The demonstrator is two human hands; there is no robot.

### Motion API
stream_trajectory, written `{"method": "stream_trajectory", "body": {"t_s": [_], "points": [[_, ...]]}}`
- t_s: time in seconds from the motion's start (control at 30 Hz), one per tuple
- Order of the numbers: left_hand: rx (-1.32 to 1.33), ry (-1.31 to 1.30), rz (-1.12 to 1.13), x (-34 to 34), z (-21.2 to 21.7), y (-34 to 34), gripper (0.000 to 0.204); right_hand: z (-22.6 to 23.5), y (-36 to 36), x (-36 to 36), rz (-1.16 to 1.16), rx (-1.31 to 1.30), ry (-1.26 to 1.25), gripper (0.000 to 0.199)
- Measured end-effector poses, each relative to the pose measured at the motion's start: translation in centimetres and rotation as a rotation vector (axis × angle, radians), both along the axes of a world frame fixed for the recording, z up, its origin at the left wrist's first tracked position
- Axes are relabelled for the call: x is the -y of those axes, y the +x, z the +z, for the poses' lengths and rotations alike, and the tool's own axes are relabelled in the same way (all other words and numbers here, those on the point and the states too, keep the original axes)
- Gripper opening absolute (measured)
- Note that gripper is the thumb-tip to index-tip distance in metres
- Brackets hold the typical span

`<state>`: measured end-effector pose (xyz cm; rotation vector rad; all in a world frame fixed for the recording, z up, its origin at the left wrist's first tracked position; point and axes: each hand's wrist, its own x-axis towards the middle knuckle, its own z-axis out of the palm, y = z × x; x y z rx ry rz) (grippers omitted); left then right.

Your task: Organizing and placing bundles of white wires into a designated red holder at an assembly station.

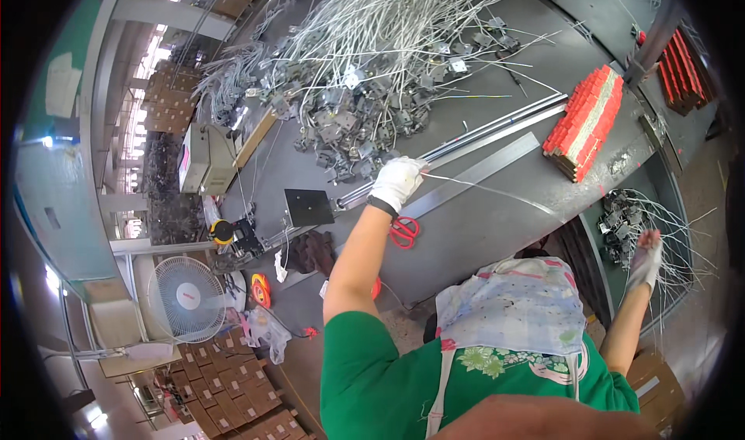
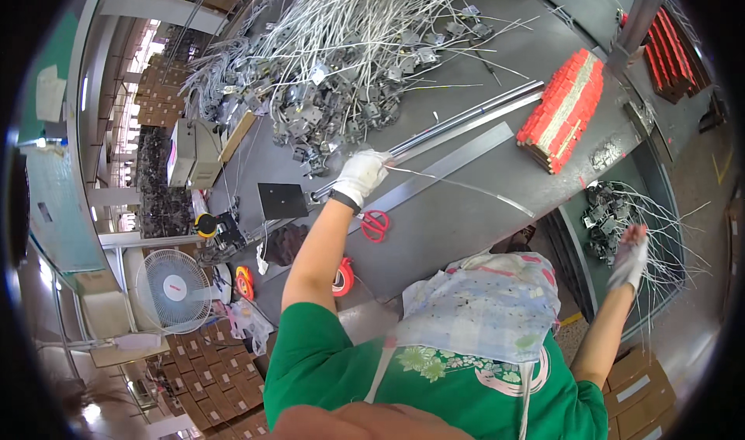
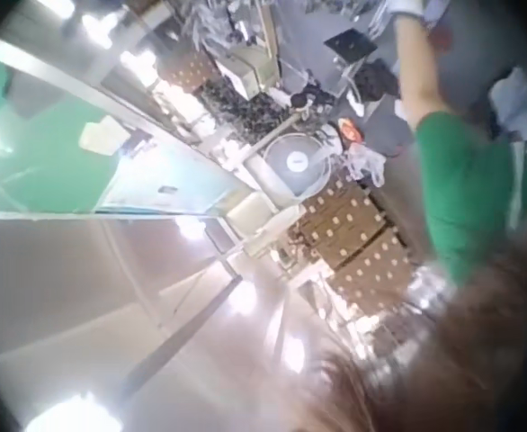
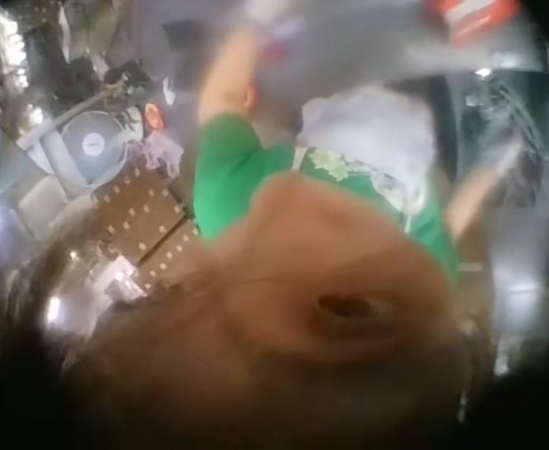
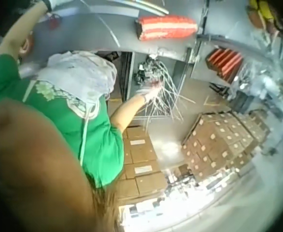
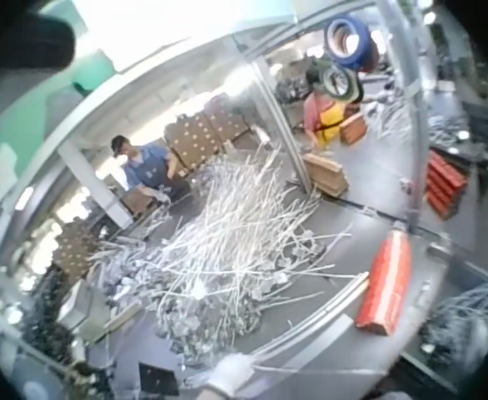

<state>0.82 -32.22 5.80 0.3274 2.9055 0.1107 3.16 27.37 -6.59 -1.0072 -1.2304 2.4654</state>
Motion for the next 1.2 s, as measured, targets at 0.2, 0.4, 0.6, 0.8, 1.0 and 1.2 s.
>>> {"method": "stream_trajectory", "body": {"t_s": [0.2,0.4,0.6,0.8,1.0,1.2], "points": [[-0.341,0.238,-0.11,-6.2,4.3,1.4,0.01,10.4,3.3,17.3,0.609,0.233,0.196,0.044],[-0.114,0.257,-0.299,-14.9,2.3,5.4,0.012,18.9,2.8,26.1,0.685,-0.158,0.118,0.041],[0.313,0.936,-0.075,-20.8,0.0,3.7,0.037,13.6,-0.2,22.6,0.272,-0.129,-0.004,0.022],[0.222,1.076,0.059,-27.0,-3.9,1.5,0.021,8.8,-4.3,17.8,0.027,-0.072,-0.299,0.029],[0.192,1.007,0.188,-30.8,-6.7,-1.5,0.018,2.9,-8.5,14.1,-0.001,0.081,-0.377,0.028],[0.097,1.039,0.26,-34.4,-7.6,-3.3,0.023,2.4,-9.7,11.7,0.038,0.169,-0.369,0.031]]}}
